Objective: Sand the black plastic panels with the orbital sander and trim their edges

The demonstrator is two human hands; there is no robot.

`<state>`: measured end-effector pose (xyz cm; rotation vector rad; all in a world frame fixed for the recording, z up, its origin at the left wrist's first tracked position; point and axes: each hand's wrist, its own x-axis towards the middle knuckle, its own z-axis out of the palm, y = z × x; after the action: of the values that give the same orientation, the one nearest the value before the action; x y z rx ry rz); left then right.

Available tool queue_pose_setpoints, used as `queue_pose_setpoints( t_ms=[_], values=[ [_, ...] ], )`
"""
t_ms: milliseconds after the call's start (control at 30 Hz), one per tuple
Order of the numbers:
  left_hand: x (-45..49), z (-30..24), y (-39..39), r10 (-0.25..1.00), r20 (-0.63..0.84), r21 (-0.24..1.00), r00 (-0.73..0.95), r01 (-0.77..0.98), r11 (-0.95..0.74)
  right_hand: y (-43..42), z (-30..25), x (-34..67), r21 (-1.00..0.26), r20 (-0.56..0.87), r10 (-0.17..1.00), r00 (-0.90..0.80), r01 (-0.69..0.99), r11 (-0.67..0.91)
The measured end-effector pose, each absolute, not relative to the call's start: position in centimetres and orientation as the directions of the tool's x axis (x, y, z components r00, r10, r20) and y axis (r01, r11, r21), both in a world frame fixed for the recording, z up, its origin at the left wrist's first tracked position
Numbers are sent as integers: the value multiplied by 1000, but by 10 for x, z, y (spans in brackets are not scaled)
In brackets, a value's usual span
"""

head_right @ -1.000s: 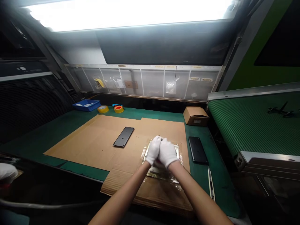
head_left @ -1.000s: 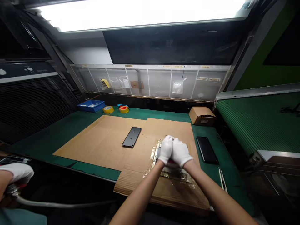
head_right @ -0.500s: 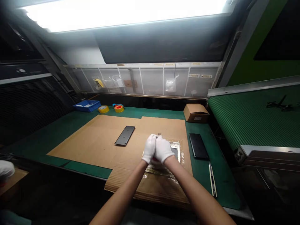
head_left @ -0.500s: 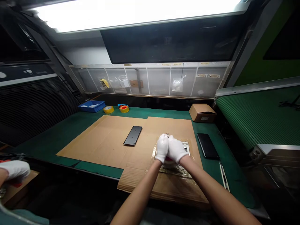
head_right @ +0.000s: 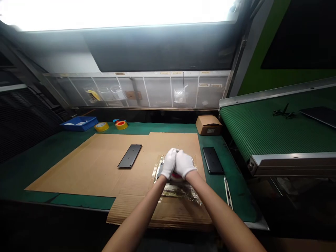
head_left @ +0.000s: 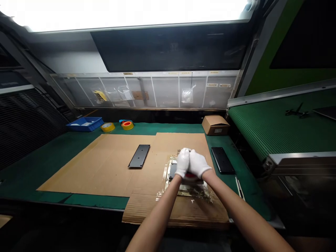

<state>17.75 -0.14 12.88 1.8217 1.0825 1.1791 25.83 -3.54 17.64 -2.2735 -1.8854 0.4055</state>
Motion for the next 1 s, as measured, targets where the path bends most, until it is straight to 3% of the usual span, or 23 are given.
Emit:
queue_pose_setpoints(
  t_ms=[200,367,467,600,800,1000],
  values=[
    [146,96,-41,914,360,889,185,228,-397,-81,153,243,-333,-71,988,-138,937,107],
    [193,113,20,906,315,898,282,220,-380,-30,166,280,-361,-158,980,123,916,-174],
    [220,119,44,908,299,912,293,192,-362,-14,173,297,-312,-150,971,187,923,-226],
    [216,109,7,903,312,905,296,198,-377,-47,163,296,-296,-140,975,175,932,-210],
    [181,91,-71,889,422,861,176,230,-454,-108,142,279,-215,20,995,-93,972,95],
    [233,110,7,904,252,908,346,238,-344,-47,155,322,-352,-95,991,96,928,-124]
  ],
)
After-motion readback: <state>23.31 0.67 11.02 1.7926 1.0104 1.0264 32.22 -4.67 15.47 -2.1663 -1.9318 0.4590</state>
